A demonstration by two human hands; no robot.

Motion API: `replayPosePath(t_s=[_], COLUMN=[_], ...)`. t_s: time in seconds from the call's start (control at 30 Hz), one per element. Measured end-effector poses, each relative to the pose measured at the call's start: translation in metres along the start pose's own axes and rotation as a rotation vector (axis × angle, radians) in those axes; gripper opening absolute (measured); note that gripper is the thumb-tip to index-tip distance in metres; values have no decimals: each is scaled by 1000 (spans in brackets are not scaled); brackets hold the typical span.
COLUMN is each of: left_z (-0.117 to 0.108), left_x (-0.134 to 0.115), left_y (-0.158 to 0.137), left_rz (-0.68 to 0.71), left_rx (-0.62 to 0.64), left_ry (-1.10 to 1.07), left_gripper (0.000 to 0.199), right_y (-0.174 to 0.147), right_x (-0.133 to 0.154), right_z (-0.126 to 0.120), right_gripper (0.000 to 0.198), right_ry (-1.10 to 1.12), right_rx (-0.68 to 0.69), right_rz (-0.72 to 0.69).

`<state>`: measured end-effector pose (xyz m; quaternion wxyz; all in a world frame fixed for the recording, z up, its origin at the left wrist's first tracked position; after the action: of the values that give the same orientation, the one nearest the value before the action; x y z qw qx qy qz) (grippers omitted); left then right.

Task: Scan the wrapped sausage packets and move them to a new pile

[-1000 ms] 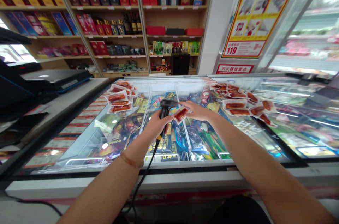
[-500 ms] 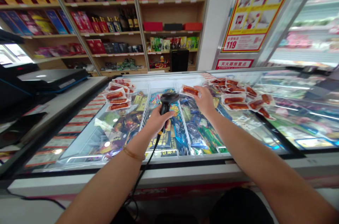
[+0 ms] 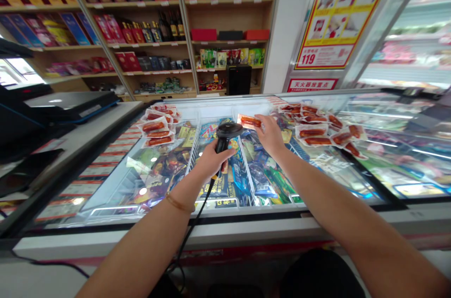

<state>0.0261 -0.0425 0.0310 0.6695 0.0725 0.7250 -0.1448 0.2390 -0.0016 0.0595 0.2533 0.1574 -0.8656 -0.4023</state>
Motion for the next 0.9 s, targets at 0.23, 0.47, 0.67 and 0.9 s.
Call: replayPosePath(t_s=[0.23,0.47,0.67,0.9], left_z=[-2,-6,-45,-147], left_x=[2,-2,-30,-57], left_y=[3,-4,-15,-36], left_rz=[0,19,23,126], left_rx=[8,-101,-278,-535], left_ry=[13,-19,-223,-260], left_gripper=[36,29,27,32], right_y=[-2,-8,22,118], right_x=[-1,-12,15,108], right_z=[5,18,42,121], right_gripper=[40,41,41,49], right_ry=[-10,-16,70,251], right_rx=[41,22,35,89], right_rz=[-12,51,31,44])
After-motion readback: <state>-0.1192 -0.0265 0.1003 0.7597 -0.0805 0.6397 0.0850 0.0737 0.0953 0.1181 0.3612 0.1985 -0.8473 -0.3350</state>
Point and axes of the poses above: each hand's wrist, its own y-axis towards the middle knuckle, its own z-axis out of the palm, x = y × z, the point moved 7 cm from there along y, towards the middle knuckle, and after that the axes turned 7 degrees about -z, right-handed, at the moved point
